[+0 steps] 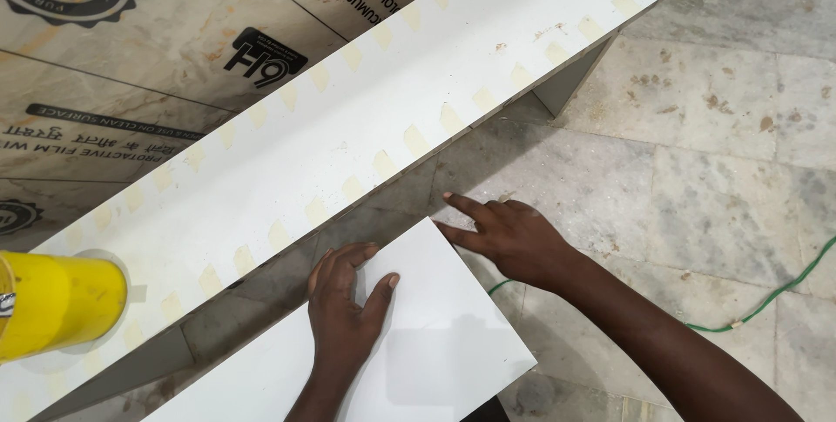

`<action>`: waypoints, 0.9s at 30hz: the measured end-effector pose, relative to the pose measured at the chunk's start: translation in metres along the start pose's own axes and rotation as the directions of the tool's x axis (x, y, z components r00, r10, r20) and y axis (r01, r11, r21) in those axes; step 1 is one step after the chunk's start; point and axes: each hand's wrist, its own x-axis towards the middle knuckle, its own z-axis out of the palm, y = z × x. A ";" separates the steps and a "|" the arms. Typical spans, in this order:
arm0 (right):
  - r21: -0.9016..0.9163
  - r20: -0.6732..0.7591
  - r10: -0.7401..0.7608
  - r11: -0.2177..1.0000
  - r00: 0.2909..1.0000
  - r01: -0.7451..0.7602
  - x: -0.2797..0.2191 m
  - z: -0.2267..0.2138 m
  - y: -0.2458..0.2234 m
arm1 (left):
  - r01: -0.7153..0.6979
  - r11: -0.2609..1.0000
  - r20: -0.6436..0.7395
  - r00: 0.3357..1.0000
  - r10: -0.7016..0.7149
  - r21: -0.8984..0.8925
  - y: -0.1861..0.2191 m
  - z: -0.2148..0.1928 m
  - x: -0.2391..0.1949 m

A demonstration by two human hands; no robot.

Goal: The person kneels on the floor and applies adhesive to a long white panel. They then place the panel onto a wooden frame, press it down, and use tape to secure the edges.

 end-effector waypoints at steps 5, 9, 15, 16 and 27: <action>0.010 -0.070 -0.012 1.000 0.997 0.013 0.001 0.004 0.003 | 0.003 1.000 0.012 1.000 -0.003 0.009 0.000 0.000 0.002; 0.036 -0.059 0.008 0.999 0.998 -0.006 -0.002 0.006 0.007 | 0.010 0.999 0.015 1.000 -0.010 0.031 -0.001 0.003 0.001; 0.022 0.073 0.105 0.994 0.992 -0.107 0.010 0.015 0.009 | 0.035 0.998 0.034 0.999 -0.036 0.047 -0.002 0.003 0.000; 0.022 0.070 0.118 0.993 0.991 -0.119 0.011 0.016 0.010 | 0.010 0.999 0.032 0.999 -0.012 0.051 -0.002 0.003 0.001; 0.187 -0.095 0.072 0.981 0.993 -0.054 -0.011 0.025 0.006 | 0.046 0.998 0.019 0.999 -0.047 0.032 -0.001 0.003 0.000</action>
